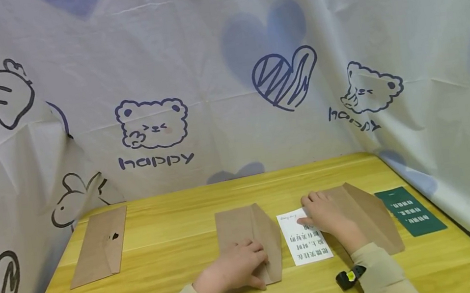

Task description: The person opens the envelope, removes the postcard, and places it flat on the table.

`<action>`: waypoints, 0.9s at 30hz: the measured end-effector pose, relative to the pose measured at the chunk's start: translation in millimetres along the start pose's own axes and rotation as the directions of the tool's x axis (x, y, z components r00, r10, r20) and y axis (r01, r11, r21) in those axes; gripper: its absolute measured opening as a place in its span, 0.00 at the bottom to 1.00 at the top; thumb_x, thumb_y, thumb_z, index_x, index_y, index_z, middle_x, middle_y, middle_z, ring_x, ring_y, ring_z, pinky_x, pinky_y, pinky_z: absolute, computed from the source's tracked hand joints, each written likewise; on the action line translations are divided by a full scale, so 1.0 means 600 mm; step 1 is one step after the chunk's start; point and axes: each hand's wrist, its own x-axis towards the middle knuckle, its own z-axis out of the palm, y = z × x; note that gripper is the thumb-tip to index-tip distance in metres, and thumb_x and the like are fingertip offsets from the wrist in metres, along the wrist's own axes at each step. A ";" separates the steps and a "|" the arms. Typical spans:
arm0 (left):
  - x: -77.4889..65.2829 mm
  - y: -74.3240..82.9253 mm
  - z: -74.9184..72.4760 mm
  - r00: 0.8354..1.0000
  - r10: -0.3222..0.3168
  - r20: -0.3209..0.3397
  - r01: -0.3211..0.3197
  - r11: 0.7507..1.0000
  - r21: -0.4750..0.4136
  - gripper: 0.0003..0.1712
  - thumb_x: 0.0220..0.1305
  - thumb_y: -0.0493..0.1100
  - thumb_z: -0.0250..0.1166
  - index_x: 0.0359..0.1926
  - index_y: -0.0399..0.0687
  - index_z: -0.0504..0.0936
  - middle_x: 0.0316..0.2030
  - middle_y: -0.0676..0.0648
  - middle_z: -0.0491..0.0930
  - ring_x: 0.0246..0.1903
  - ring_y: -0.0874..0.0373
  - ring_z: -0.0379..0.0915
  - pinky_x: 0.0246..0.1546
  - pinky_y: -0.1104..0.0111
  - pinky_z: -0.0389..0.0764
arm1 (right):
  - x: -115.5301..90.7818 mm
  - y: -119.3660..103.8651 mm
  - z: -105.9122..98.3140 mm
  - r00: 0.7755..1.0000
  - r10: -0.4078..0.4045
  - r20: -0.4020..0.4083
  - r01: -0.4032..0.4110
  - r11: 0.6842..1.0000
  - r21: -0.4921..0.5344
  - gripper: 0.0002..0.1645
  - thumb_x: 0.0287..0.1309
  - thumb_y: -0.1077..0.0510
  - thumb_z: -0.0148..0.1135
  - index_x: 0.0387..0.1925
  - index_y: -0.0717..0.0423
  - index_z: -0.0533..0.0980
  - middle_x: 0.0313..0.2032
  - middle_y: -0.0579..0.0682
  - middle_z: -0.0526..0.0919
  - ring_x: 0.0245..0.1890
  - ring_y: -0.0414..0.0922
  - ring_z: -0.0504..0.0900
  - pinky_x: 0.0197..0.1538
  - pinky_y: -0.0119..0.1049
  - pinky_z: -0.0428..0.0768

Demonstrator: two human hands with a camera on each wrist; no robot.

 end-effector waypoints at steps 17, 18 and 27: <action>-0.011 -0.012 -0.021 0.995 -0.051 -0.084 0.046 0.997 -0.056 0.25 0.57 0.61 0.67 0.52 0.57 0.79 0.49 0.55 0.79 0.50 0.57 0.74 0.51 0.57 0.75 | 0.003 -0.004 -0.011 0.998 0.029 -0.054 -0.027 0.999 0.038 0.31 0.62 0.42 0.62 0.58 0.59 0.72 0.53 0.60 0.77 0.57 0.60 0.73 0.56 0.59 0.74; -0.013 -0.016 -0.027 0.993 -0.065 -0.096 0.059 0.996 -0.064 0.25 0.57 0.61 0.67 0.53 0.56 0.79 0.50 0.53 0.79 0.51 0.55 0.75 0.52 0.54 0.75 | 0.002 -0.005 -0.015 0.997 0.029 -0.071 -0.027 0.999 0.033 0.30 0.63 0.42 0.61 0.58 0.58 0.72 0.52 0.60 0.77 0.56 0.59 0.74 0.55 0.58 0.74; -0.050 -0.080 -0.074 0.947 -0.188 -0.262 0.166 0.980 -0.106 0.22 0.60 0.56 0.68 0.52 0.53 0.79 0.52 0.47 0.80 0.54 0.48 0.76 0.52 0.48 0.77 | -0.006 -0.017 -0.056 0.987 0.013 -0.159 -0.004 0.998 0.058 0.29 0.64 0.44 0.60 0.58 0.58 0.72 0.52 0.60 0.77 0.56 0.60 0.74 0.54 0.58 0.75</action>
